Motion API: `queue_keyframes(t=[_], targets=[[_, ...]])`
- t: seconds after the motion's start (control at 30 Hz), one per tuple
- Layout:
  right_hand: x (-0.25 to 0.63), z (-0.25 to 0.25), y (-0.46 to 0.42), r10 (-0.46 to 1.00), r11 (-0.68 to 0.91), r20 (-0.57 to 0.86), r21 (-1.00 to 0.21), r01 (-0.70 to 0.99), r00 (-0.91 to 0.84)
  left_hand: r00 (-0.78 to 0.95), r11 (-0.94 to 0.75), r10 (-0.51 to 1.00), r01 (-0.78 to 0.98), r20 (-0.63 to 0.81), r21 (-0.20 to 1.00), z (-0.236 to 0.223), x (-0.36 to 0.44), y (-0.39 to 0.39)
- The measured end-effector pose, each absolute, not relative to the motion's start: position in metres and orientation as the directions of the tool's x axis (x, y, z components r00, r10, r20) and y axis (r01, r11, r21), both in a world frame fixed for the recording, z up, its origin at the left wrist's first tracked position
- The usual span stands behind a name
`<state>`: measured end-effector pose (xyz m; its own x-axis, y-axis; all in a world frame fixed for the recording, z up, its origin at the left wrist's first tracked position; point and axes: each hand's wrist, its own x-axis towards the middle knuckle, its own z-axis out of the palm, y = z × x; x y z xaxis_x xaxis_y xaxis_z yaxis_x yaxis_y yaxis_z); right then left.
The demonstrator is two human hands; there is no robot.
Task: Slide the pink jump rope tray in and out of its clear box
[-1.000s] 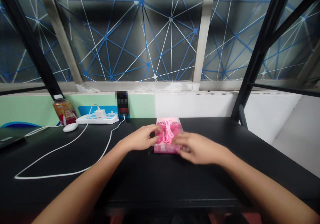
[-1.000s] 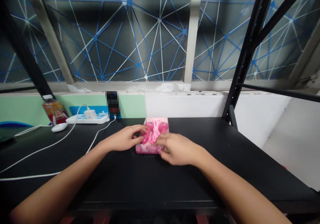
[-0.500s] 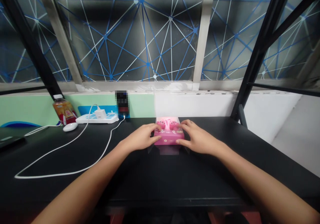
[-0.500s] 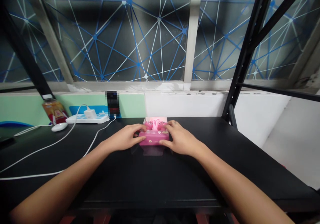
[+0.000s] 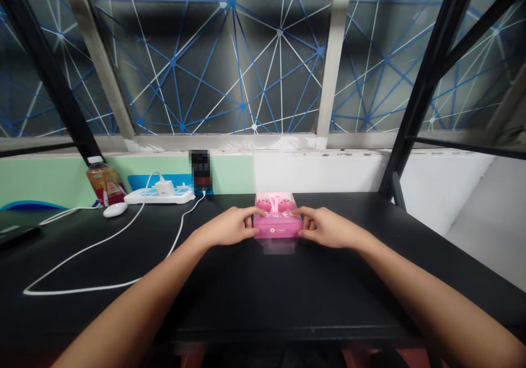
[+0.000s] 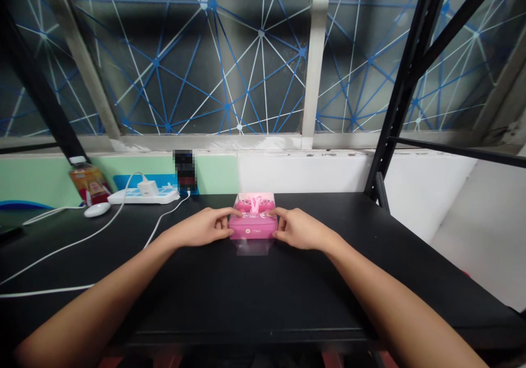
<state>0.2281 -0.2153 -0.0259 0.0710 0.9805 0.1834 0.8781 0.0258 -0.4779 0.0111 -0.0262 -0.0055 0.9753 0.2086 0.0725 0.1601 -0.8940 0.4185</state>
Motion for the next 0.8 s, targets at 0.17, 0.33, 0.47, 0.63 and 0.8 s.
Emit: queue_keyframes(t=[0.17, 0.33, 0.47, 0.63, 0.8], targets=[[0.217, -0.031, -0.210, 0.890, 0.009, 0.451, -0.161, 0.987, 0.065, 0.924, -0.959, 0.230, 0.162, 0.306, 0.232, -0.015, 0.014, -0.032], [0.212, -0.030, -0.207, 0.876, 0.233, 0.458, -0.127, 0.964, -0.151, 0.932, -0.945, 0.159, 0.049, 0.325, 0.323, -0.018, 0.014, -0.029], [0.212, -0.029, -0.207, 0.906, 0.220, 0.384, -0.075, 0.972, -0.176, 0.915, -0.931, 0.178, 0.037, 0.361, 0.364, -0.022, 0.016, -0.024], [0.211, -0.027, -0.214, 0.934, 0.214, 0.317, -0.130, 0.968, -0.164, 0.908, -0.923, 0.212, 0.064, 0.361, 0.380, -0.024, 0.016, -0.023], [0.212, -0.027, -0.214, 0.915, 0.203, 0.376, -0.122, 0.971, -0.144, 0.927, -0.933, 0.168, 0.040, 0.334, 0.357, -0.016, 0.016, -0.029]])
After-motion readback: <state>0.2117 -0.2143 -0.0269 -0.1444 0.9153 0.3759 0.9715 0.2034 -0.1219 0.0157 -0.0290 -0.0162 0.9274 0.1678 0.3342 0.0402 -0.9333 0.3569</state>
